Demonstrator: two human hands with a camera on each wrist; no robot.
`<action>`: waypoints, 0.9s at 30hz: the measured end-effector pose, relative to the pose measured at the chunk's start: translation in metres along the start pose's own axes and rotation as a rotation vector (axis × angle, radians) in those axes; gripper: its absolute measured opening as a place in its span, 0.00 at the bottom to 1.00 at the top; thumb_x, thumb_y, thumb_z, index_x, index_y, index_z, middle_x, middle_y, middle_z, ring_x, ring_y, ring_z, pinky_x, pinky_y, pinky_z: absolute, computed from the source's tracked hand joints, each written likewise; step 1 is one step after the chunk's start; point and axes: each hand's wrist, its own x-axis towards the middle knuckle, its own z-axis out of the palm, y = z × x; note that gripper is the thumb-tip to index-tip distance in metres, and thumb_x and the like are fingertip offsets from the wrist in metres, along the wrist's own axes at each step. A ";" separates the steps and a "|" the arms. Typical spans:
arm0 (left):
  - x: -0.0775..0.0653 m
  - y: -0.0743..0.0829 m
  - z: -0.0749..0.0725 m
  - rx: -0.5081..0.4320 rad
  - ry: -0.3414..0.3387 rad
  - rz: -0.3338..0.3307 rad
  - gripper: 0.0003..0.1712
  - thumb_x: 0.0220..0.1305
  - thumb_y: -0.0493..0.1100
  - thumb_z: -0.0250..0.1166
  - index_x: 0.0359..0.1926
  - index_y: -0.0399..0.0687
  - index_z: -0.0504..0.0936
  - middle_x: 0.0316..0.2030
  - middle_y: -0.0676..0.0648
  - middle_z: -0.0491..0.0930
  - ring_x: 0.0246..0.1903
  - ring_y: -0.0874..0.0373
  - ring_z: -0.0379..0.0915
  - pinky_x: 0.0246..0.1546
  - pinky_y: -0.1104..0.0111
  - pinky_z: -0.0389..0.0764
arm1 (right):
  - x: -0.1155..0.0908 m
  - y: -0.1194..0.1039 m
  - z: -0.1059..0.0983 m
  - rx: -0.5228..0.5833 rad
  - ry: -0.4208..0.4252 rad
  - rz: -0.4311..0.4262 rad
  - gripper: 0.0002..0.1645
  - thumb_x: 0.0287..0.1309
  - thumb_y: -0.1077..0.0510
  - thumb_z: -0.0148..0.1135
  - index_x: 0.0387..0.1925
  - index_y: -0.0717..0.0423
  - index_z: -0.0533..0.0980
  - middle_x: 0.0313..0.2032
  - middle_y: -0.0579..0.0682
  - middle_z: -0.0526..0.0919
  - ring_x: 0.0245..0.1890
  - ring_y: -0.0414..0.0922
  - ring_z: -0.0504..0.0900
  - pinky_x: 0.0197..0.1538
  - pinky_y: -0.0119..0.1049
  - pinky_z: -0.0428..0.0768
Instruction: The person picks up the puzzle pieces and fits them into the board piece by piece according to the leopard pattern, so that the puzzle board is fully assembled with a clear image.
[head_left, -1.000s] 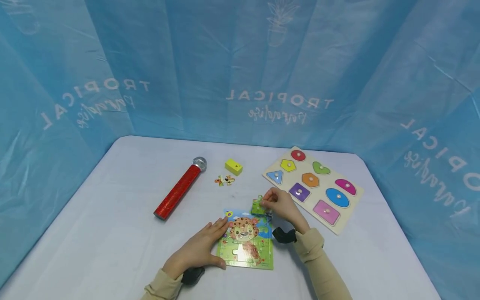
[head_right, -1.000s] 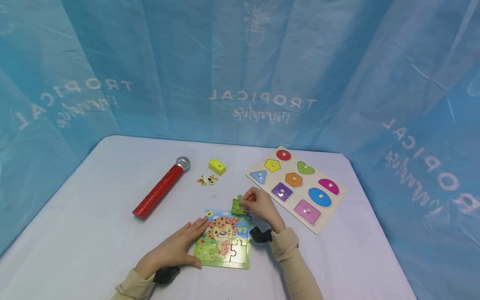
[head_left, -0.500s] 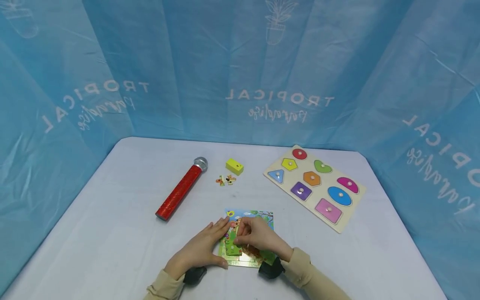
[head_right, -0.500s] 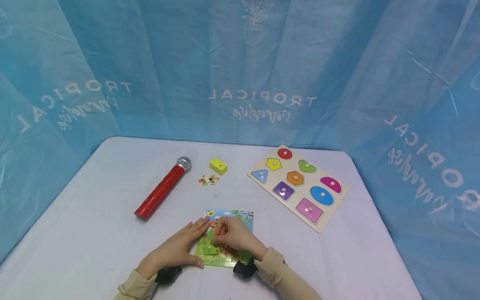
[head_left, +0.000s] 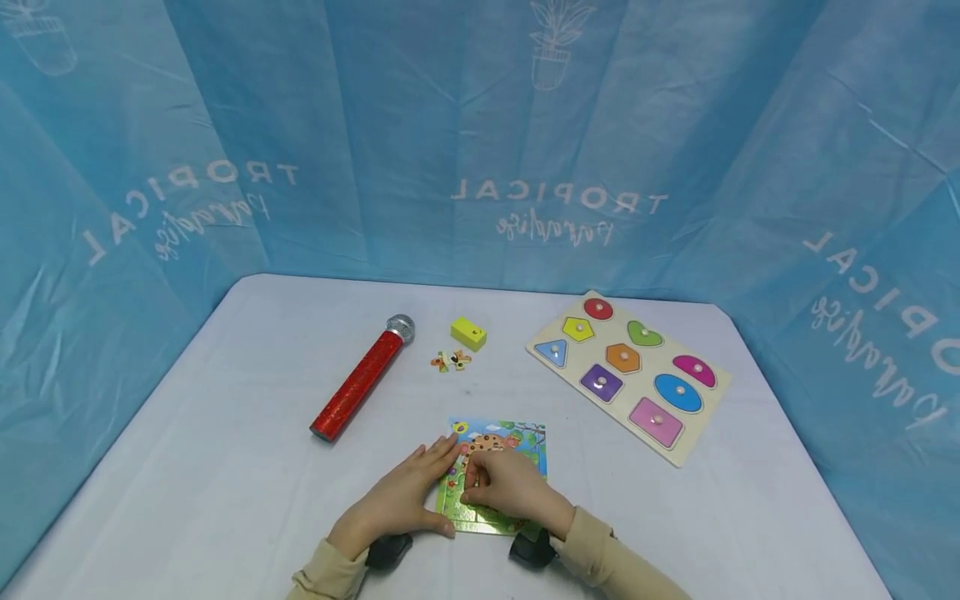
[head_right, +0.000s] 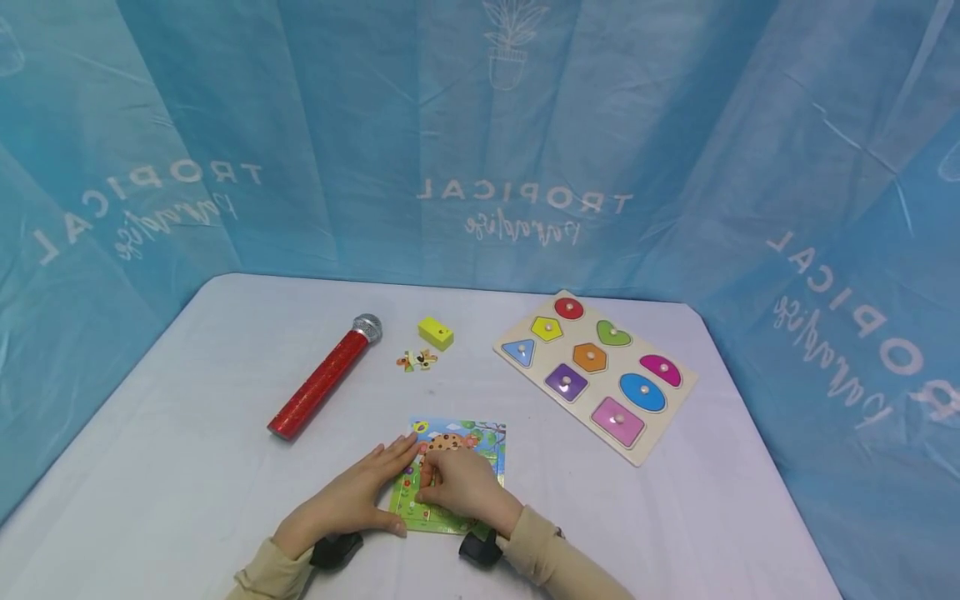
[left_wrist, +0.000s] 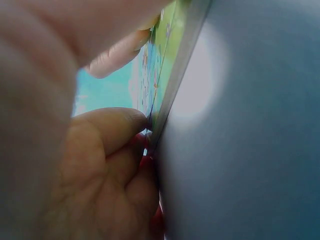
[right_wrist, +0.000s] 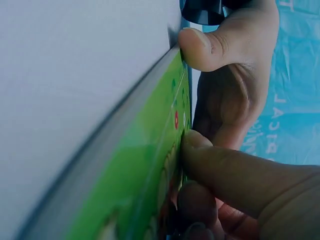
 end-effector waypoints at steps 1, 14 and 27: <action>0.000 0.000 -0.001 0.001 0.002 0.000 0.65 0.39 0.61 0.77 0.73 0.39 0.56 0.75 0.42 0.52 0.74 0.43 0.47 0.74 0.45 0.51 | 0.001 -0.001 0.000 0.001 -0.005 -0.002 0.11 0.51 0.51 0.72 0.25 0.45 0.76 0.15 0.35 0.72 0.14 0.29 0.66 0.17 0.23 0.65; -0.004 -0.004 -0.004 0.009 0.009 0.005 0.65 0.39 0.61 0.76 0.73 0.38 0.56 0.75 0.39 0.53 0.74 0.41 0.47 0.73 0.43 0.51 | 0.062 0.010 -0.044 0.394 0.007 0.022 0.11 0.64 0.53 0.60 0.41 0.57 0.79 0.33 0.52 0.83 0.29 0.42 0.80 0.30 0.31 0.80; -0.003 0.002 -0.002 -0.002 -0.012 0.007 0.64 0.40 0.61 0.76 0.74 0.40 0.55 0.75 0.40 0.52 0.75 0.43 0.47 0.73 0.45 0.51 | 0.142 0.030 -0.040 0.153 0.283 0.118 0.34 0.60 0.61 0.62 0.67 0.58 0.65 0.63 0.58 0.74 0.58 0.57 0.77 0.59 0.51 0.78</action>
